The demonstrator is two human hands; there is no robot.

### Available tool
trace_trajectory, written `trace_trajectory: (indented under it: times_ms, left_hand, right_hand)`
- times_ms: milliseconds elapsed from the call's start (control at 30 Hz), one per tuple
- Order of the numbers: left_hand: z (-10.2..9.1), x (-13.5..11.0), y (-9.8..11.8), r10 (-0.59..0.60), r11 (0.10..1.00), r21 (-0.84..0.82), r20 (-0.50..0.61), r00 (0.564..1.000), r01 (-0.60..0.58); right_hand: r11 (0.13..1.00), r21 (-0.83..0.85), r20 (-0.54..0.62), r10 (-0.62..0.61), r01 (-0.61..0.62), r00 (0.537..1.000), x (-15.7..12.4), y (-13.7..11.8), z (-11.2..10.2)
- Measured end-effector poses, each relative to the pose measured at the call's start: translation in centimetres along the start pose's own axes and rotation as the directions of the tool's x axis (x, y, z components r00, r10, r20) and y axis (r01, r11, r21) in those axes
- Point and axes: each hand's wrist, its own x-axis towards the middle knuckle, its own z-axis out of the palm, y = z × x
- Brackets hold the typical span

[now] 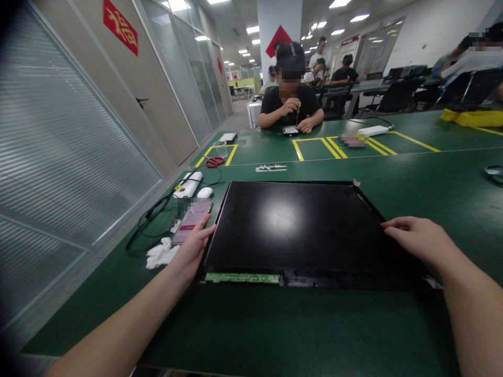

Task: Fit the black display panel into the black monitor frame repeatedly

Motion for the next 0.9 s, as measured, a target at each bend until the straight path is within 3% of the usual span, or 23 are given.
trace_trajectory:
  times_ms: [267,500,900]
  left_hand:
    - [0.02,-0.67,0.36,-0.002,1.000,0.019,0.122,0.992,0.000]
    - [-0.01,-0.70,0.37,0.029,0.999,0.036,0.151,0.988,-0.035]
    - [-0.27,-0.68,0.71,0.039,0.990,0.121,0.286,0.958,-0.076]
  right_hand:
    - [0.996,-0.031,-0.042,-0.090,0.088,0.995,0.20,0.33,-0.02]
    - [0.999,-0.030,0.000,-0.021,0.021,1.000,-0.29,0.05,0.15]
    - [0.997,-0.040,-0.017,-0.059,0.058,0.998,0.07,0.49,0.27]
